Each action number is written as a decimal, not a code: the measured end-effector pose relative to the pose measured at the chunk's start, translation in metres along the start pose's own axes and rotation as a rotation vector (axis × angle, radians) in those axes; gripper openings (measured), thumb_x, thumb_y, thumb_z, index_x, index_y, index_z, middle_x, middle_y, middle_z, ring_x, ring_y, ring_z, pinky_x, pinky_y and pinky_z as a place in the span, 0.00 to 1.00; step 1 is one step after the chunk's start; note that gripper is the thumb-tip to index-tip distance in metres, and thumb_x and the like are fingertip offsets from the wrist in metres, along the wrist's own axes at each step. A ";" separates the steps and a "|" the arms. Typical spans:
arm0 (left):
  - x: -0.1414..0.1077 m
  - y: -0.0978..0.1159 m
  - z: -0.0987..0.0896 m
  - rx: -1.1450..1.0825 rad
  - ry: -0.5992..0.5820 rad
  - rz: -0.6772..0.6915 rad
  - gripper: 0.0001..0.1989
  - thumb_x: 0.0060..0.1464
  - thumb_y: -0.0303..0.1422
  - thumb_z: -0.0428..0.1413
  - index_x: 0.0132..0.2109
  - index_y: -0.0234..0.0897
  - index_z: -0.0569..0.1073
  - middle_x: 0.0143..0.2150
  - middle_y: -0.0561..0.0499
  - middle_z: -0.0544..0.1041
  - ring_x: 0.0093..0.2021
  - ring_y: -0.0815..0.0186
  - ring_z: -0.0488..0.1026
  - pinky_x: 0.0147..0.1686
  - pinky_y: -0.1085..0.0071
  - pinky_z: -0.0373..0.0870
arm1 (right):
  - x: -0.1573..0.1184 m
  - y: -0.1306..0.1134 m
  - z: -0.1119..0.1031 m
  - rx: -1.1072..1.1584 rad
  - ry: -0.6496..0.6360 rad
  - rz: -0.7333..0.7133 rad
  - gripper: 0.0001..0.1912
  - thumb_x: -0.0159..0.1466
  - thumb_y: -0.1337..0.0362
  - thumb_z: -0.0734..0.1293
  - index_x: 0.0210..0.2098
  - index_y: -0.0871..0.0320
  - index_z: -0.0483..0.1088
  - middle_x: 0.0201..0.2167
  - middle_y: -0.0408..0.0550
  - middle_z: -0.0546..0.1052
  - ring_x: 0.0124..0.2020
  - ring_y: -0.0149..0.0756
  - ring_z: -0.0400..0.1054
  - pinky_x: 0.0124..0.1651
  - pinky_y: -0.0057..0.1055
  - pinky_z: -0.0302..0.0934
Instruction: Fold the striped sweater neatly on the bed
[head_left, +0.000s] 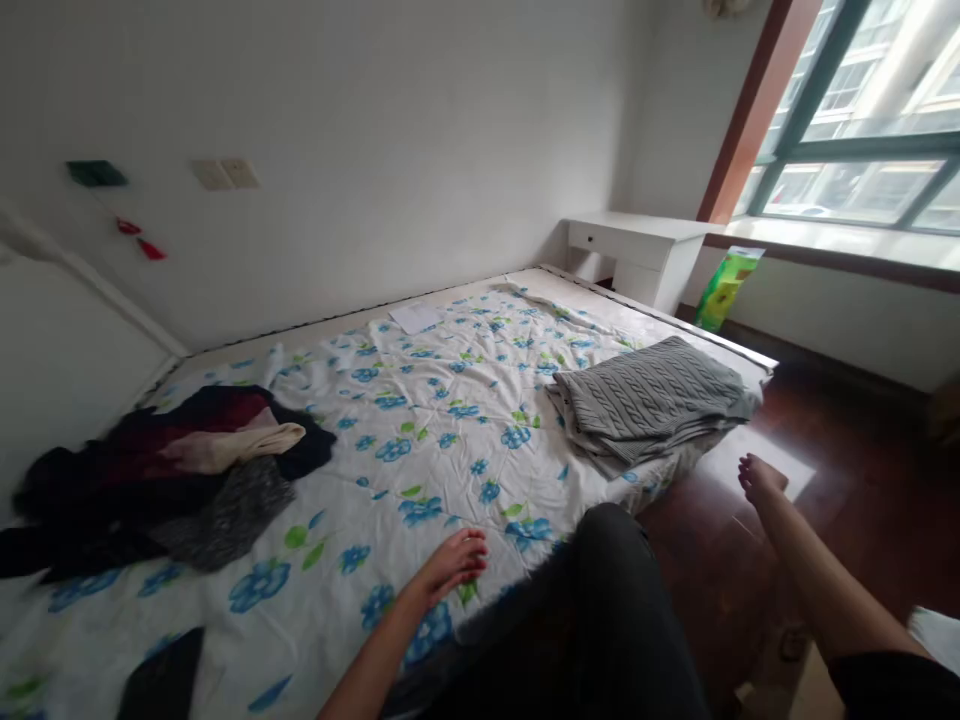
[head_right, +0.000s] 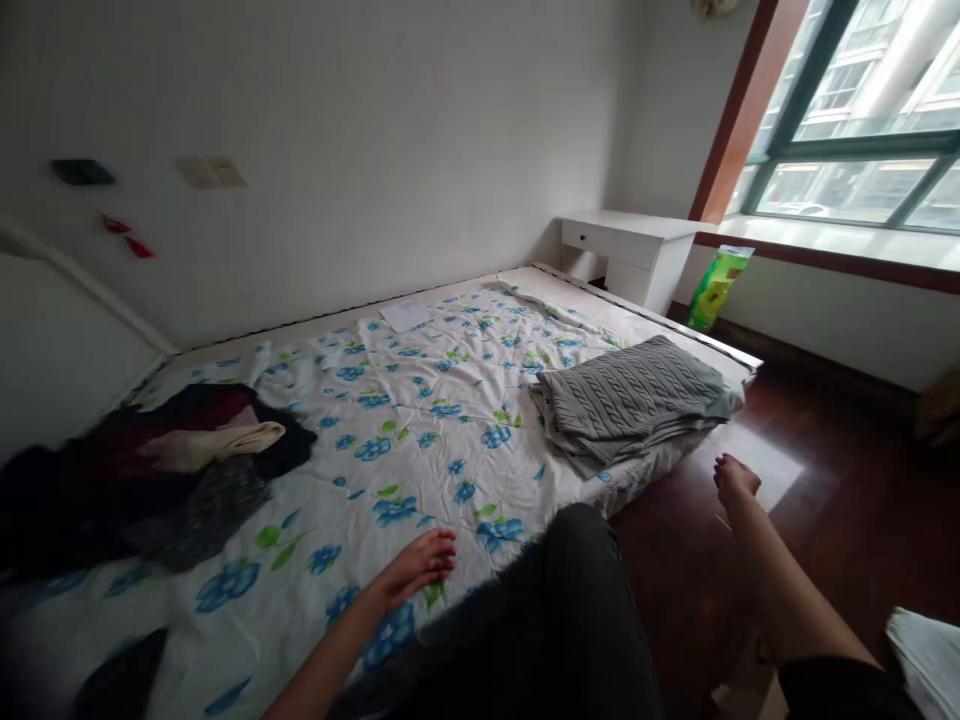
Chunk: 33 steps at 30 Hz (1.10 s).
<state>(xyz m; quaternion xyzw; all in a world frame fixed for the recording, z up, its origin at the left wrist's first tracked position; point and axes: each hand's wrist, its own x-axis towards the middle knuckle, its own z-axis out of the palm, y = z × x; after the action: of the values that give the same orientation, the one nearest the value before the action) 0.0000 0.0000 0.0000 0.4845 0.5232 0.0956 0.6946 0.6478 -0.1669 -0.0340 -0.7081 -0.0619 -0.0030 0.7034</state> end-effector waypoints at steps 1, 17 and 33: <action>-0.013 -0.012 -0.034 0.076 0.103 -0.026 0.25 0.49 0.49 0.72 0.47 0.44 0.74 0.42 0.51 0.81 0.40 0.60 0.83 0.44 0.66 0.77 | -0.015 0.008 0.010 -0.013 0.016 0.105 0.19 0.45 0.48 0.76 0.17 0.49 0.66 0.23 0.54 0.79 0.19 0.42 0.69 0.20 0.37 0.57; -0.127 -0.103 -0.169 1.014 0.710 -0.429 0.18 0.74 0.40 0.52 0.59 0.34 0.76 0.62 0.28 0.86 0.64 0.48 0.85 0.57 0.63 0.74 | -0.470 -0.022 0.224 -0.355 -1.508 -0.444 0.12 0.69 0.66 0.67 0.44 0.53 0.84 0.40 0.50 0.88 0.43 0.42 0.81 0.50 0.34 0.69; -0.025 0.022 -0.343 1.284 0.946 -0.021 0.28 0.66 0.28 0.56 0.71 0.41 0.78 0.87 0.42 0.56 0.72 0.38 0.69 0.64 0.50 0.75 | -0.539 0.026 0.222 -0.597 -1.238 -0.813 0.08 0.73 0.71 0.65 0.43 0.53 0.74 0.42 0.48 0.83 0.47 0.44 0.76 0.54 0.36 0.58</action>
<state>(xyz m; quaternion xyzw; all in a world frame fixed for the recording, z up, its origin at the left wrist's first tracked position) -0.2839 0.1920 0.0388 0.6930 0.7199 -0.0354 -0.0151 0.0974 0.0094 -0.1112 -0.6616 -0.6912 0.1181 0.2657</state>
